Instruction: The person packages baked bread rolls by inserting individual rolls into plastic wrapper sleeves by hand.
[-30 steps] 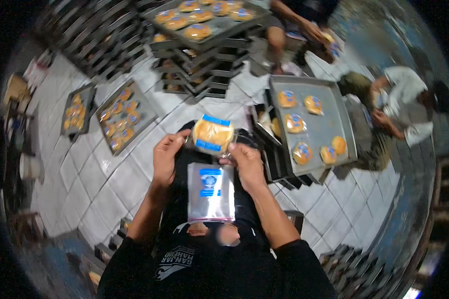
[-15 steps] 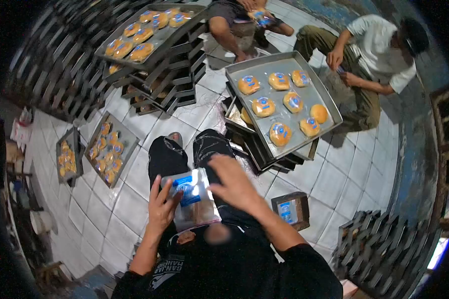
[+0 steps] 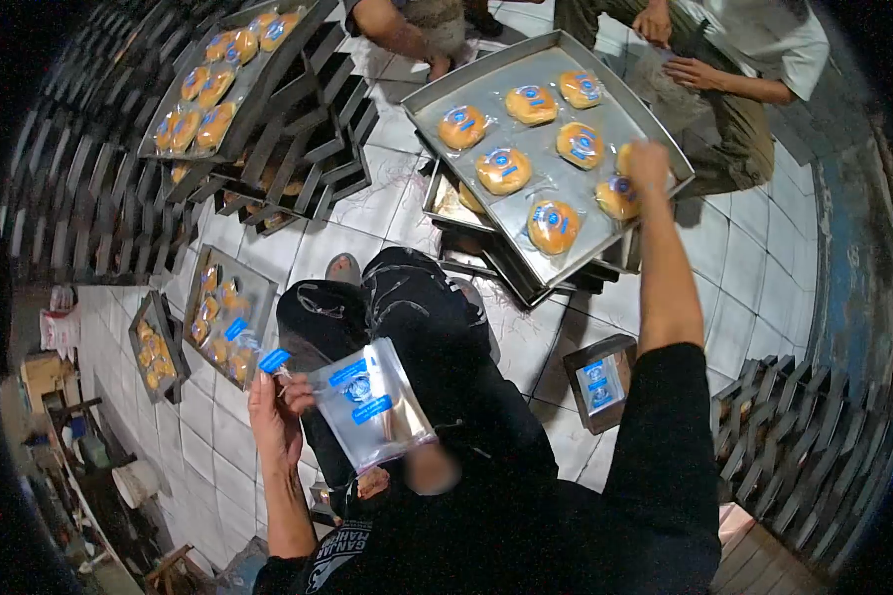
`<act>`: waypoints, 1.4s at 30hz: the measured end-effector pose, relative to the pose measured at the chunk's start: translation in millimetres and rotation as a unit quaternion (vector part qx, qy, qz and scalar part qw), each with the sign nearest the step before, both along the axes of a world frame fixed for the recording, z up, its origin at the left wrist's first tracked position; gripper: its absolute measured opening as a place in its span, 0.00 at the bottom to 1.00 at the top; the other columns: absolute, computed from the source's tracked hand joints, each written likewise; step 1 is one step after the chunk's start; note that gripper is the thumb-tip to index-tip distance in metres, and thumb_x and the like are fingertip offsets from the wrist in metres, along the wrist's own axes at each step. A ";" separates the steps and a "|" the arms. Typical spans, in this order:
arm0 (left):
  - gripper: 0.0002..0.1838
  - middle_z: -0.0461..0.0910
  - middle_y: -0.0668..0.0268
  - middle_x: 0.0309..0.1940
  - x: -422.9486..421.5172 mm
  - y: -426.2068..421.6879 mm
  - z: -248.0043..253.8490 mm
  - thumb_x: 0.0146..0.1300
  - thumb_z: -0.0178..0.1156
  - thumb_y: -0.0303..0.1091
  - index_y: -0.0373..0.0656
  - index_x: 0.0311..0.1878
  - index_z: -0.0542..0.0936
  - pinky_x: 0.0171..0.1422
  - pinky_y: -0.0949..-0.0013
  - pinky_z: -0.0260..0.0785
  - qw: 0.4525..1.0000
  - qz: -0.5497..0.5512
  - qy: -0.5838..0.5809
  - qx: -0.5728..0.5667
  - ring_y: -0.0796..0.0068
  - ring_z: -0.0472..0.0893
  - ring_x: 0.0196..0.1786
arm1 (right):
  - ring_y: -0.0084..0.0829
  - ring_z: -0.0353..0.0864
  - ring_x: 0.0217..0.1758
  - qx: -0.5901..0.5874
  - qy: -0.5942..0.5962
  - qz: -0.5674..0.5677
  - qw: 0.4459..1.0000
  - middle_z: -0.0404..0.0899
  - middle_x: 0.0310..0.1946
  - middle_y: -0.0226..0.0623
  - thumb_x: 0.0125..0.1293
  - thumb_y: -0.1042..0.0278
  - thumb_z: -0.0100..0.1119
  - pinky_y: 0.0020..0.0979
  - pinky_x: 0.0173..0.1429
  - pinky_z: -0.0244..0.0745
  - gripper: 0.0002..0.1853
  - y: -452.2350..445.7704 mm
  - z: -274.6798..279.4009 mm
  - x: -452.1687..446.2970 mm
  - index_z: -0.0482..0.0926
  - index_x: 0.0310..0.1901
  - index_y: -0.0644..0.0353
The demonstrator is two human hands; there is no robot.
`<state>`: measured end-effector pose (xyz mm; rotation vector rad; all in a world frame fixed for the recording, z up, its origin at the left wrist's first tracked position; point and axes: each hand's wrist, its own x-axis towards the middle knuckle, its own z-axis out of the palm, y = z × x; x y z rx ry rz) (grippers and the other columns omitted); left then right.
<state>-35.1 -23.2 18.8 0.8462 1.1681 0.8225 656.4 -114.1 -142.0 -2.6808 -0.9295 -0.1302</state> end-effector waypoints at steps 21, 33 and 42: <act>0.09 0.87 0.57 0.46 51.6 87.2 -36.1 0.74 0.63 0.37 0.43 0.47 0.79 0.55 0.57 0.81 0.957 0.119 -0.239 -0.114 0.65 0.87 0.51 | 0.30 0.81 0.58 0.318 0.633 0.269 0.652 0.82 0.54 0.40 0.60 0.72 0.75 0.34 0.65 0.77 0.28 38.2 193.6 -420.2 0.75 0.61 0.64; 0.23 0.86 0.61 0.50 25.3 45.9 5.0 0.79 0.47 0.51 0.42 0.57 0.80 0.61 0.57 0.78 0.919 0.031 -0.364 -0.146 0.66 0.85 0.54 | 0.47 0.78 0.64 0.236 0.083 0.569 0.783 0.79 0.58 0.44 0.57 0.75 0.67 0.53 0.72 0.64 0.26 64.6 204.9 -528.2 0.77 0.59 0.59; 0.29 0.77 0.61 0.65 27.4 12.2 -14.7 0.80 0.51 0.48 0.45 0.77 0.63 0.75 0.60 0.66 0.964 0.099 -0.225 0.101 0.64 0.77 0.68 | 0.51 0.72 0.72 0.166 0.036 0.608 0.776 0.75 0.65 0.52 0.64 0.78 0.56 0.61 0.80 0.54 0.29 86.7 159.6 -545.6 0.71 0.69 0.62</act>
